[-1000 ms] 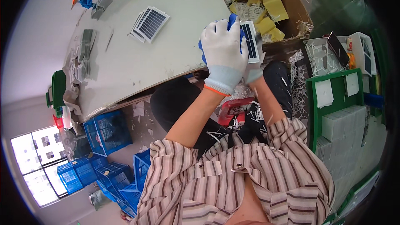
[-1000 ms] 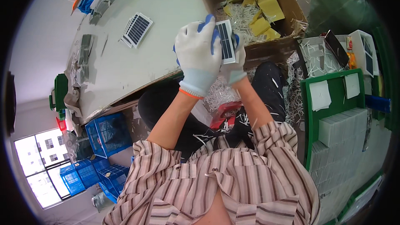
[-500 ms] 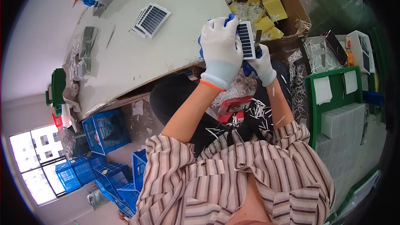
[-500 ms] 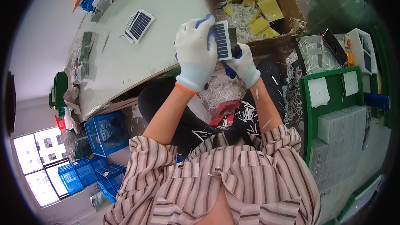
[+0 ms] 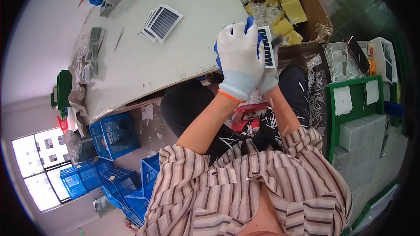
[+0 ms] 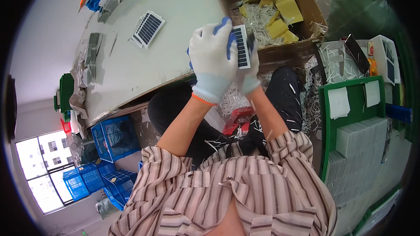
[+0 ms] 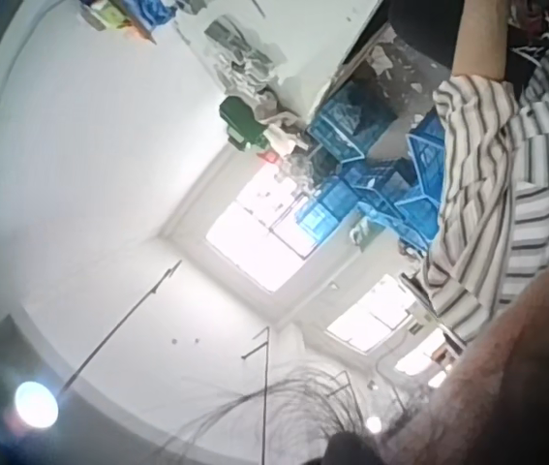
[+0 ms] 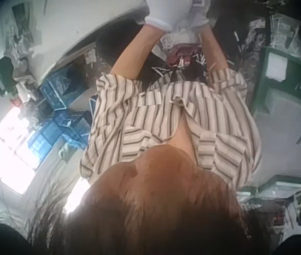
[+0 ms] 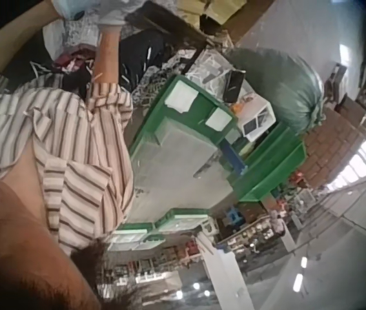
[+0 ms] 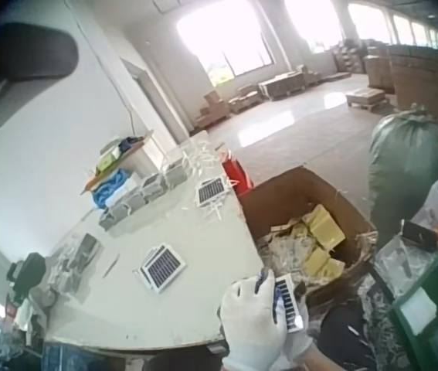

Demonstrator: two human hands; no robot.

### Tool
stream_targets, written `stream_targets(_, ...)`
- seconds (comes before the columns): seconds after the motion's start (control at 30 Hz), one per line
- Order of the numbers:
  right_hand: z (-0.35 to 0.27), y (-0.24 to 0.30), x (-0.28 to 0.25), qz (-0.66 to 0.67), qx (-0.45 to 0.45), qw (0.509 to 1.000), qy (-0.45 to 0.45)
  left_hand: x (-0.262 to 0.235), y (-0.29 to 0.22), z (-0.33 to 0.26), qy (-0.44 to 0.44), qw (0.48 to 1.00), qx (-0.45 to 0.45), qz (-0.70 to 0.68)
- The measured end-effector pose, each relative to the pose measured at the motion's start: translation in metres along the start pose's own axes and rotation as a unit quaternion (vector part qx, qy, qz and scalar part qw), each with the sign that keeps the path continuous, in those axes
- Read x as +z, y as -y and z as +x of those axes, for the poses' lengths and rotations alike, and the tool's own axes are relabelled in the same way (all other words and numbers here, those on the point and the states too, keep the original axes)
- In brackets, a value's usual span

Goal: Trimming the edges of small solar panels using a blade.

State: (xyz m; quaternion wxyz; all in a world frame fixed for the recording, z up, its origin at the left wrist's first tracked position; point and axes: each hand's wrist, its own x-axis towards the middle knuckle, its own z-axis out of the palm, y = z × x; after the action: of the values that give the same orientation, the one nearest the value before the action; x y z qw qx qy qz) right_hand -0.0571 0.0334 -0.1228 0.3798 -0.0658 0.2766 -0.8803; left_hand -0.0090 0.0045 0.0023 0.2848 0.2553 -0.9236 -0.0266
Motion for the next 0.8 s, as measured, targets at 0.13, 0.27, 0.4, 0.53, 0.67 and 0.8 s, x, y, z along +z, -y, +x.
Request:
stream_targets(0.13,0.012,0.009,0.044,0.08,0.172,0.982,-0.017,-0.008,0.02,-0.005,0.013,0.998,0.044,-0.041)
stream_targets(0.27,0.026,0.018,-0.04,0.159,0.19,0.951,0.183,-0.009,0.009,0.003,-0.001,0.995,0.022,-0.095)
stream_targets(0.4,-0.018,0.048,-0.019,-0.373,-0.026,0.918,0.132,-0.017,0.023,-0.001,0.045,0.998,0.031,0.013)
stream_targets(0.53,-0.021,0.047,-0.018,-0.37,-0.051,0.915,0.155,-0.001,0.015,-0.003,-0.031,0.998,0.021,-0.055)
stream_targets(0.67,-0.082,0.046,0.002,-0.449,0.022,0.83,0.33,-0.004,0.014,-0.004,-0.001,1.0,-0.02,-0.024)
stream_targets(0.8,-0.077,0.034,-0.011,-0.332,-0.064,0.941,0.006,0.0,0.008,0.0,-0.036,0.999,-0.022,-0.021)
